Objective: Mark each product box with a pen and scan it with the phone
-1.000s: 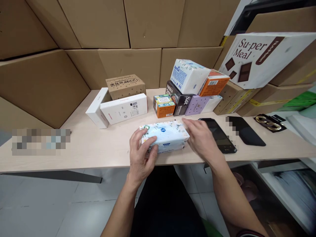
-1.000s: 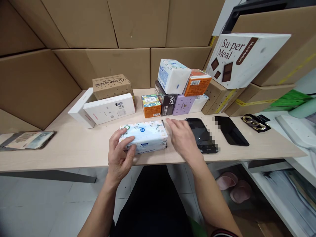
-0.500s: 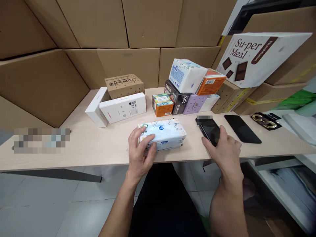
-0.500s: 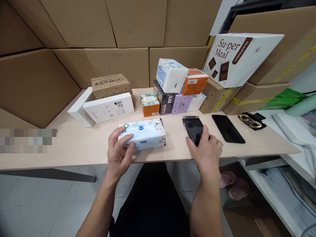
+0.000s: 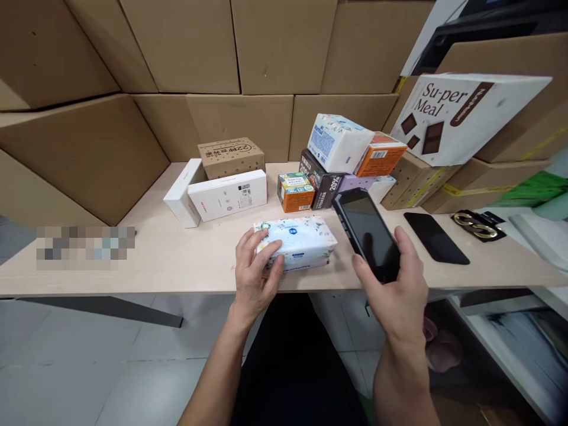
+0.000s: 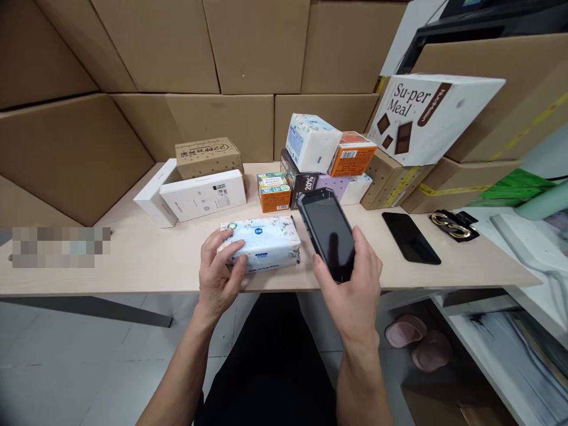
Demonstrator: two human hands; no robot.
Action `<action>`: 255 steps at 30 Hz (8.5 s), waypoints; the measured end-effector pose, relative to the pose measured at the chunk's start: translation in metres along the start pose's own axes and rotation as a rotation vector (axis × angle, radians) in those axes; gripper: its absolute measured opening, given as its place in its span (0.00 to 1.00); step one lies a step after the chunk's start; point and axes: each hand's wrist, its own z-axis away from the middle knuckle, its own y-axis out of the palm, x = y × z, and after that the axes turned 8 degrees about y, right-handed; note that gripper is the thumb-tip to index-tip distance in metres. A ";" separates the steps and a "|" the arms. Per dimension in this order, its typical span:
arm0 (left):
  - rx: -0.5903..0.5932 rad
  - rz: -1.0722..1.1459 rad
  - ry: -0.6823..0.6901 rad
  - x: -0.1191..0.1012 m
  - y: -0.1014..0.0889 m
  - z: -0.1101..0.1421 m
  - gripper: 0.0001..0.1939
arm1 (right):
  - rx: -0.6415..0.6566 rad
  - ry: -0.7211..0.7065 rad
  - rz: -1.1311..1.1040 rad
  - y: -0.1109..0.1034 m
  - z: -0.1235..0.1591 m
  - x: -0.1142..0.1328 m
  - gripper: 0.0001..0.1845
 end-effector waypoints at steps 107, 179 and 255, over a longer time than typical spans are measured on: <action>-0.199 0.229 -0.461 0.001 0.000 0.010 0.22 | 0.921 -0.212 -0.349 0.043 -0.055 0.024 0.38; 0.331 -0.267 -0.412 -0.045 -0.050 0.033 0.31 | 0.505 -0.420 0.002 0.094 -0.084 0.043 0.22; -0.106 0.239 -0.917 0.036 -0.029 0.002 0.24 | 0.718 -0.141 0.230 0.055 -0.074 -0.002 0.24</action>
